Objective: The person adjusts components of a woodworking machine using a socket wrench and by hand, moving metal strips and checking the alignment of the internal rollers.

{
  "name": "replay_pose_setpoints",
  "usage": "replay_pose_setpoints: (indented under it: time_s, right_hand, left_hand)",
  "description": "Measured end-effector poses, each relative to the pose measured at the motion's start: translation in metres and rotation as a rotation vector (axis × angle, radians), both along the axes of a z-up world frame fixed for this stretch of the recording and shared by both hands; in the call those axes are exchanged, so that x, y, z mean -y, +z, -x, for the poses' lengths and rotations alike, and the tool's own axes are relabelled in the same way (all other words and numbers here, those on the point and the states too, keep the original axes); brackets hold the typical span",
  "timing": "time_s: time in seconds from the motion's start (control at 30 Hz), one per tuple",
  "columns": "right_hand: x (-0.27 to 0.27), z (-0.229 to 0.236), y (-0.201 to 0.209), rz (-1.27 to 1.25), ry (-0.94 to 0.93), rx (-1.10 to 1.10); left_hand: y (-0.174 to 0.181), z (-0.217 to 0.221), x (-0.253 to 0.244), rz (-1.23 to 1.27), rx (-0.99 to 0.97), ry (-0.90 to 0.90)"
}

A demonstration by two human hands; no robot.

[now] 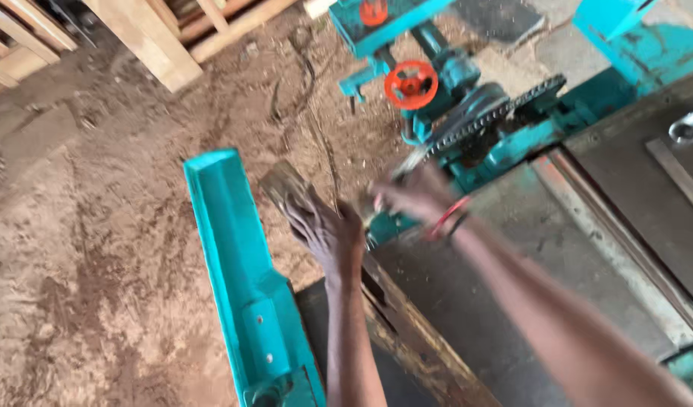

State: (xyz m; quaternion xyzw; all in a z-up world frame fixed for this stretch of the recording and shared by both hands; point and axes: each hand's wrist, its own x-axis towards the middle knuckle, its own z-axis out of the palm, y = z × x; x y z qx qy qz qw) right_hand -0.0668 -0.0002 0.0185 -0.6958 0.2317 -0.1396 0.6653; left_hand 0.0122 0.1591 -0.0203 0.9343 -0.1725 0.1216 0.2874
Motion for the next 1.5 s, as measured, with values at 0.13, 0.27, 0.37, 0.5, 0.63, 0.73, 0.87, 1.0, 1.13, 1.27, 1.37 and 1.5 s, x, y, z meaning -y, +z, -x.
replay_pose_setpoints:
  time_s: [0.13,0.27,0.37,0.5,0.63,0.73,0.87,1.0,1.13,1.27,1.37,1.5]
  right_hand:
    - [0.041,0.018,0.046,1.021,0.039,-0.653]
    - [-0.003,0.009,0.021,0.902,0.057,-0.658]
    - [-0.004,0.012,0.012,0.291,0.005,-0.294]
    - [0.03,0.017,0.028,0.917,-0.189,-0.606]
    - [0.001,0.023,0.027,1.015,0.101,-0.512]
    - [-0.002,0.015,0.027,0.574,-0.013,-0.321]
    - [0.036,0.026,0.025,0.882,-0.16,-0.556]
    - [0.065,0.048,0.024,1.138,-0.275,-0.419]
    - [0.029,0.073,0.046,0.508,-0.02,-0.347]
    - [0.028,0.161,0.103,0.057,-0.155,0.065]
    - [0.043,0.219,0.126,-0.089,0.029,0.078]
    - [0.084,0.268,0.13,-0.025,-0.603,0.2]
  left_hand:
    - [0.001,-0.004,-0.007,-0.072,-0.101,-0.069]
    - [0.008,0.006,0.002,-0.24,-0.237,-0.031]
    - [0.01,0.006,-0.008,-0.248,-0.288,-0.032]
    - [0.018,0.005,-0.024,-0.195,-0.284,-0.042]
    - [0.039,0.017,-0.008,-0.02,-0.143,-0.072]
    - [0.051,0.019,0.01,0.144,-0.162,-0.159]
    - [0.061,0.017,0.019,0.346,-0.153,-0.301]
    - [0.066,0.029,0.038,0.466,-0.169,-0.29]
    - [0.069,0.046,0.077,0.622,-0.702,-0.146]
    - [0.058,0.051,0.094,1.2,-1.211,-0.187]
    - [0.067,0.068,0.121,1.269,-1.63,-0.467]
    - [0.094,0.142,0.133,1.051,-1.605,-1.079]
